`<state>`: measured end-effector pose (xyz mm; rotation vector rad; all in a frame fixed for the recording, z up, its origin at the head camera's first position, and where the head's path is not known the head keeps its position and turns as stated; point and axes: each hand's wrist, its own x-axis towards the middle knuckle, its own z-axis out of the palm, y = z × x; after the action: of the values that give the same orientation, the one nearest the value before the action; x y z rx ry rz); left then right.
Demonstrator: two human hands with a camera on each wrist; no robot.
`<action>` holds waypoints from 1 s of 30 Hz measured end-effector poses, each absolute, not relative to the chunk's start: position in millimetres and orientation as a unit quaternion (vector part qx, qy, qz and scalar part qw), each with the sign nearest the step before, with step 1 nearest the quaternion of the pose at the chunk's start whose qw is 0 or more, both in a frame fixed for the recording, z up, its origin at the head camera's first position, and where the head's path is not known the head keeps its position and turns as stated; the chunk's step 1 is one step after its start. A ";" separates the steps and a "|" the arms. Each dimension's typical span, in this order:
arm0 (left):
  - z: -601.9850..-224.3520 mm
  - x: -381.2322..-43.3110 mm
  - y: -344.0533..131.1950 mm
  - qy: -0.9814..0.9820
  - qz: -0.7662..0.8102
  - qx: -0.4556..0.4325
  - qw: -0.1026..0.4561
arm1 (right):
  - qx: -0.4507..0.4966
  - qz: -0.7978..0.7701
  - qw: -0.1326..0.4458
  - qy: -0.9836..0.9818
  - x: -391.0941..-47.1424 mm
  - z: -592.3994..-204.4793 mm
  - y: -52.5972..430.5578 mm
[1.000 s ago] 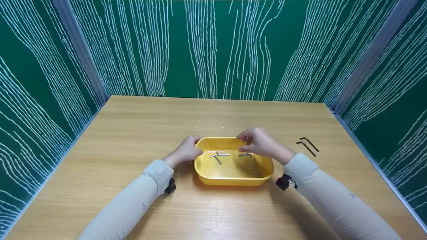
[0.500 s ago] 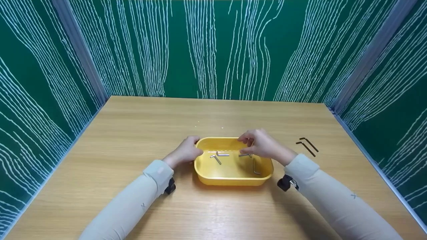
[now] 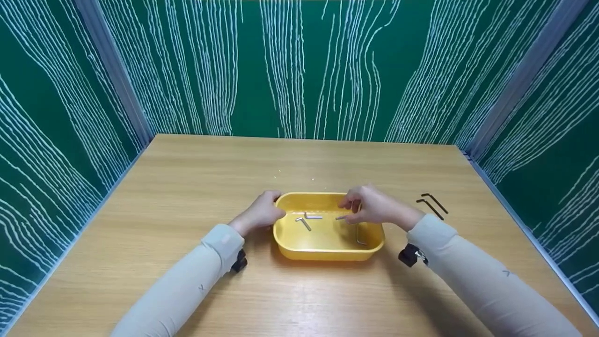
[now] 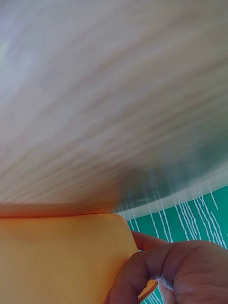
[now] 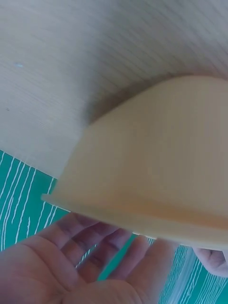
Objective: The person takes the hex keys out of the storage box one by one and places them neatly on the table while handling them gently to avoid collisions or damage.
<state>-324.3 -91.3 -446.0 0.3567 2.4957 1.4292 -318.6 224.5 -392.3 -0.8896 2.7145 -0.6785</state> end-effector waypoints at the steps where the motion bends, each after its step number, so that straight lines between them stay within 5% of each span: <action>1: -445.8 -324.6 -91.5 0.855 0.489 0.123 0.122 | -0.307 -0.225 0.109 0.918 -319.1 -392.4 225.5; 30: -448.8 -327.2 -90.0 0.854 0.491 0.131 0.114 | -0.342 -0.095 0.218 0.909 -312.5 -391.1 224.6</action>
<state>-327.2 -90.0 -448.8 0.3829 2.5031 1.4410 -312.5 224.6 -391.1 -0.9460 2.5168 -0.2618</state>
